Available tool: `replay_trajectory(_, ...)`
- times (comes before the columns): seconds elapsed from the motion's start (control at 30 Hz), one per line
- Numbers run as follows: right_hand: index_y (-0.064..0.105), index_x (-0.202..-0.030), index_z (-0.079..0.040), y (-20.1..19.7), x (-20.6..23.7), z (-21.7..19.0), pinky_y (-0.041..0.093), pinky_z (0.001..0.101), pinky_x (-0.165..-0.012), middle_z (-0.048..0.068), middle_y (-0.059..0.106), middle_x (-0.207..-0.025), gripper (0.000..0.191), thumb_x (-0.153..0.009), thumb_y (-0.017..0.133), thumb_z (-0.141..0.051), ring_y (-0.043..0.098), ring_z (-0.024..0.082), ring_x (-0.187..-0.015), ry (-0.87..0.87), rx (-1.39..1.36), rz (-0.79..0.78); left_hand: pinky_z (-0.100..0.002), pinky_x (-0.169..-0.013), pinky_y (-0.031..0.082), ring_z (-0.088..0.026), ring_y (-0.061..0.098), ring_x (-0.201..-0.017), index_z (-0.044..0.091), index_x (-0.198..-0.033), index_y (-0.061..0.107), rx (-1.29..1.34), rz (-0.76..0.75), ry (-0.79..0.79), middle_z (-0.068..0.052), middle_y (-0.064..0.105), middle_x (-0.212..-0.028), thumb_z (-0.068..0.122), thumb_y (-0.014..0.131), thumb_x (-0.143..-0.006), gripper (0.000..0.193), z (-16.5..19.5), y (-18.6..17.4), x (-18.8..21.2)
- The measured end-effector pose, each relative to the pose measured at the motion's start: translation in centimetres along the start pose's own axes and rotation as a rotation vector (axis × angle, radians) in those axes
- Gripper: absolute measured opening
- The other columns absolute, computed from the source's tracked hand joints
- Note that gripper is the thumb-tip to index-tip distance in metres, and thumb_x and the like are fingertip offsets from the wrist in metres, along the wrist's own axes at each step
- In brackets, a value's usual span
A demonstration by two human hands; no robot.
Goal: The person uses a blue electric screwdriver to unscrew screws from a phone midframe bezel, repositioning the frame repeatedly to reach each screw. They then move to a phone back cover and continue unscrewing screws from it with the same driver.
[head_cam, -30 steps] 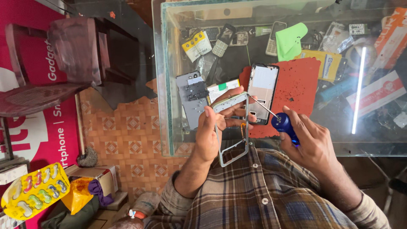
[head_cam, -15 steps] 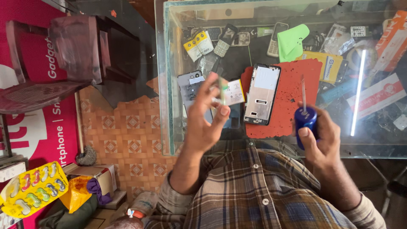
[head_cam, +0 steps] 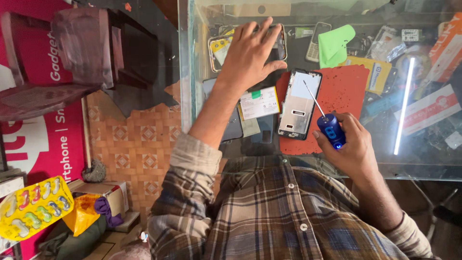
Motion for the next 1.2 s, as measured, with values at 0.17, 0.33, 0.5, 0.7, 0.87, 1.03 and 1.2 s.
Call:
replay_trajectory(0.17, 0.064, -0.115, 0.0, 0.0, 0.4, 0.4, 0.054, 0.0413, -0.076, 0.018, 0.067, -0.096, 0.044, -0.084, 0.084, -0.025, 0.068, 0.034, -0.086, 0.003, 0.021, -0.003, -0.053, -0.108, 0.037, -0.042, 0.049, -0.128, -0.002, -0.135, 0.053, -0.076, 0.276, 0.106, -0.024, 0.058, -0.14, 0.062, 0.079, -0.078, 0.089, 0.8, 0.0, 1.1)
replay_trajectory(0.33, 0.063, -0.113, 0.0, 0.4, 0.1, 0.2, 0.055, 0.0414, -0.076, 0.017, 0.068, -0.1, 0.05, -0.08, 0.088, -0.028, 0.069, 0.034, -0.086, 0.021, -0.012, 0.004, -0.04, -0.107, 0.047, -0.02, 0.058, -0.113, 0.014, -0.117, 0.063, 0.236, -0.198, -0.306, -0.001, 0.066, -0.111, 0.045, 0.083, -0.097, 0.042, 2.0, -0.4, 6.7)
replay_trajectory(0.5, 0.056, -0.119, 0.002, 1.6, -0.5, -2.1, 0.058, 0.0433, -0.081, 0.019, 0.063, -0.122, 0.064, -0.076, 0.088, -0.032, 0.069, 0.037, -0.102, -0.211, -0.006, -0.045, -0.047, -0.099, 0.039, -0.029, 0.054, -0.115, 0.003, -0.135, 0.053, 0.088, -0.099, -0.076, -0.011, 0.061, -0.121, 0.041, 0.093, -0.054, 0.098, 4.7, -2.0, 8.1)
replay_trajectory(0.7, 0.059, -0.115, 0.0, 3.1, -0.5, -2.4, 0.058, 0.0452, -0.074, 0.014, 0.064, -0.126, 0.051, -0.077, 0.086, -0.022, 0.07, 0.036, -0.098, -0.091, 0.067, -0.214, -0.048, -0.1, 0.041, -0.031, 0.054, -0.115, 0.002, -0.131, 0.055, 0.211, -0.181, -0.115, -0.012, 0.058, -0.116, 0.028, 0.093, -0.063, 0.083, 4.6, -1.7, 7.9)
replay_trajectory(0.87, 0.059, -0.108, 0.001, 2.7, -0.7, -1.3, 0.057, 0.0434, -0.08, 0.014, 0.065, -0.121, 0.044, -0.078, 0.084, -0.019, 0.069, 0.035, -0.103, -0.111, -0.032, -0.143, -0.046, -0.082, 0.053, -0.033, 0.067, -0.1, 0.004, -0.117, 0.064, 0.425, -0.096, -0.203, -0.011, 0.063, -0.112, 0.014, 0.077, -0.092, 0.03, 4.5, -1.6, 8.4)
replay_trajectory(1.03, 0.058, -0.106, 0.002, 3.1, -0.7, -1.1, 0.056, 0.0439, -0.083, 0.016, 0.064, -0.121, 0.043, -0.079, 0.084, -0.018, 0.068, 0.036, -0.106, -0.138, -0.044, -0.125, -0.048, -0.079, 0.053, -0.037, 0.067, -0.095, 0.001, -0.12, 0.064, 0.481, 0.086, -0.186, -0.014, 0.065, -0.105, 0.013, 0.071, -0.096, 0.027, 3.4, -1.9, 8.2)
replay_trajectory(1.2, 0.058, -0.105, 0.002, 3.1, -0.7, -1.0, 0.056, 0.0436, -0.081, 0.016, 0.065, -0.121, 0.043, -0.078, 0.084, -0.019, 0.068, 0.035, -0.105, -0.108, -0.037, -0.137, -0.048, -0.075, 0.054, -0.038, 0.067, -0.09, 0.001, -0.126, 0.069, 0.452, 0.032, -0.245, -0.016, 0.065, -0.102, 0.01, 0.069, -0.095, 0.032, 2.8, -0.8, 8.2)
Point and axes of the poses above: each hand's wrist, its own x-axis away from the middle knuckle, its own y-axis out of the palm, z = x × y, the point moved 4 cm from there along -x, towards the middle knuckle
